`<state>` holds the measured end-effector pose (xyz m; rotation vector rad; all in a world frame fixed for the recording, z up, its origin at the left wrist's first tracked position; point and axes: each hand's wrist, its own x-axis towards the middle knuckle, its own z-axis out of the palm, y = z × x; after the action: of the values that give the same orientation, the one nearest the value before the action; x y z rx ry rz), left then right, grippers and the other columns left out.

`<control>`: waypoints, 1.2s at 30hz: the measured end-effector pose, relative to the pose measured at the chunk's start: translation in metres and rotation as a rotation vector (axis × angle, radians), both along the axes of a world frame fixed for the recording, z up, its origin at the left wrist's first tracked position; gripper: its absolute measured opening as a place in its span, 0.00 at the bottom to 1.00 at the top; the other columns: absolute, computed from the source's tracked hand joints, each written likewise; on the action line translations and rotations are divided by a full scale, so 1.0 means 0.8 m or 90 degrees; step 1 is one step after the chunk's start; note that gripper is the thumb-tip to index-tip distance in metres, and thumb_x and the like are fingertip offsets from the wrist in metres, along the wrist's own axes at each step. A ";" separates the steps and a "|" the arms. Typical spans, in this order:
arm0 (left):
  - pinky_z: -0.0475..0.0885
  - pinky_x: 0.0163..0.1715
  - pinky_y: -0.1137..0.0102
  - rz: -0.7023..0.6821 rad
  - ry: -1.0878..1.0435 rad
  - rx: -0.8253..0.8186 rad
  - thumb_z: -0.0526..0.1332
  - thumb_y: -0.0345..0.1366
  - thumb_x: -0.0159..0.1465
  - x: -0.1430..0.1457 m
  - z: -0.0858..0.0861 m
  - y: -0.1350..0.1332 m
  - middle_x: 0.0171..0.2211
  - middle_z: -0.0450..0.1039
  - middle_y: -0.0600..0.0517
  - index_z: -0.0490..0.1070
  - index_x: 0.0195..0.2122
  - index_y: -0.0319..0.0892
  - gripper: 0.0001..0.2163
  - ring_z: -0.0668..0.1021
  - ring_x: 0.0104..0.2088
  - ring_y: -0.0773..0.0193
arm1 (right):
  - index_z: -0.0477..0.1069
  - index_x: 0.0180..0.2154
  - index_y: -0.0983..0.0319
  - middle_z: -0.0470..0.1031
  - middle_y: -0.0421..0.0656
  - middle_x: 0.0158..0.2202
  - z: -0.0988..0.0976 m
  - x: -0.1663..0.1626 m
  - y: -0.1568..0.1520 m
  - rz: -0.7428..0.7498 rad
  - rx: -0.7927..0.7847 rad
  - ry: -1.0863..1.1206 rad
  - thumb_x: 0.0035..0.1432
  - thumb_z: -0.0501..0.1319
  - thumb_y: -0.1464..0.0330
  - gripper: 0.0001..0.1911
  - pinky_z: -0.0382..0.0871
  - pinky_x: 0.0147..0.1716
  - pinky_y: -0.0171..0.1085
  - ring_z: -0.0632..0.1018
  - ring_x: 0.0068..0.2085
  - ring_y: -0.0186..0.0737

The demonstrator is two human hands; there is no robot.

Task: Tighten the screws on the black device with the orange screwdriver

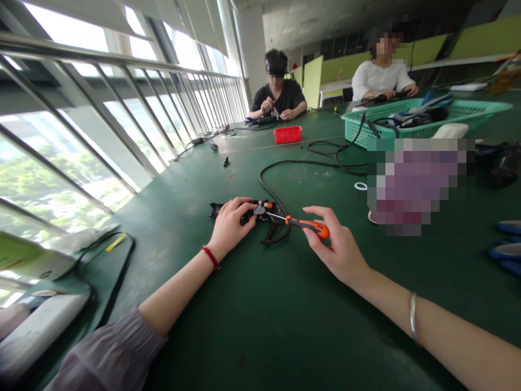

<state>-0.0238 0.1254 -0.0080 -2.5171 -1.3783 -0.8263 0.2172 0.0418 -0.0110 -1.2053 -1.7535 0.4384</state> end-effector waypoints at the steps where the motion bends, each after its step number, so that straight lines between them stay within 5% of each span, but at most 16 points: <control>1: 0.64 0.53 0.61 0.000 0.001 -0.001 0.57 0.36 0.62 0.000 0.000 0.000 0.47 0.70 0.50 0.71 0.42 0.45 0.09 0.72 0.47 0.59 | 0.59 0.52 0.61 0.68 0.36 0.24 0.000 -0.001 0.000 0.005 0.020 -0.006 0.59 0.55 0.67 0.18 0.68 0.29 0.34 0.73 0.25 0.34; 5: 0.64 0.53 0.61 0.000 0.000 0.003 0.57 0.36 0.62 0.000 0.000 0.000 0.47 0.70 0.50 0.71 0.42 0.45 0.09 0.72 0.47 0.59 | 0.56 0.53 0.60 0.72 0.40 0.32 -0.001 -0.003 -0.001 0.025 0.056 -0.038 0.57 0.56 0.69 0.23 0.70 0.34 0.35 0.76 0.32 0.36; 12: 0.64 0.54 0.61 -0.003 0.005 0.000 0.57 0.36 0.63 -0.001 0.000 0.001 0.47 0.70 0.50 0.71 0.43 0.45 0.09 0.72 0.47 0.60 | 0.61 0.50 0.61 0.64 0.34 0.18 0.002 0.000 -0.002 -0.001 -0.010 -0.031 0.62 0.51 0.64 0.15 0.64 0.22 0.32 0.69 0.19 0.33; 18: 0.62 0.55 0.60 -0.001 0.013 -0.003 0.56 0.37 0.64 -0.001 -0.002 0.002 0.48 0.69 0.50 0.69 0.45 0.45 0.09 0.71 0.49 0.59 | 0.58 0.52 0.60 0.72 0.41 0.34 -0.001 -0.003 0.001 -0.005 0.081 -0.027 0.55 0.58 0.69 0.23 0.69 0.38 0.36 0.76 0.36 0.37; 26: 0.63 0.53 0.60 0.006 0.033 -0.005 0.54 0.38 0.65 -0.001 -0.001 0.002 0.48 0.69 0.49 0.69 0.45 0.46 0.09 0.72 0.47 0.59 | 0.61 0.51 0.60 0.65 0.35 0.20 0.000 0.001 -0.002 0.026 -0.022 -0.017 0.63 0.50 0.64 0.15 0.64 0.23 0.33 0.70 0.21 0.34; 32: 0.63 0.53 0.60 0.003 0.024 -0.008 0.55 0.38 0.65 -0.001 -0.002 0.001 0.48 0.69 0.49 0.69 0.45 0.46 0.09 0.72 0.48 0.59 | 0.58 0.52 0.59 0.72 0.43 0.36 -0.002 -0.003 0.000 -0.005 0.091 -0.027 0.55 0.58 0.70 0.22 0.70 0.39 0.38 0.76 0.37 0.39; 36: 0.64 0.53 0.61 -0.005 0.010 -0.008 0.57 0.39 0.64 -0.003 -0.002 0.002 0.48 0.69 0.50 0.69 0.45 0.46 0.10 0.72 0.48 0.59 | 0.58 0.52 0.59 0.70 0.38 0.28 -0.001 0.000 -0.003 0.039 0.035 -0.030 0.60 0.54 0.67 0.17 0.69 0.30 0.36 0.74 0.27 0.35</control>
<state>-0.0259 0.1272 -0.0095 -2.5340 -1.3731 -0.7996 0.2174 0.0395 -0.0114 -1.1331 -1.8353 0.3982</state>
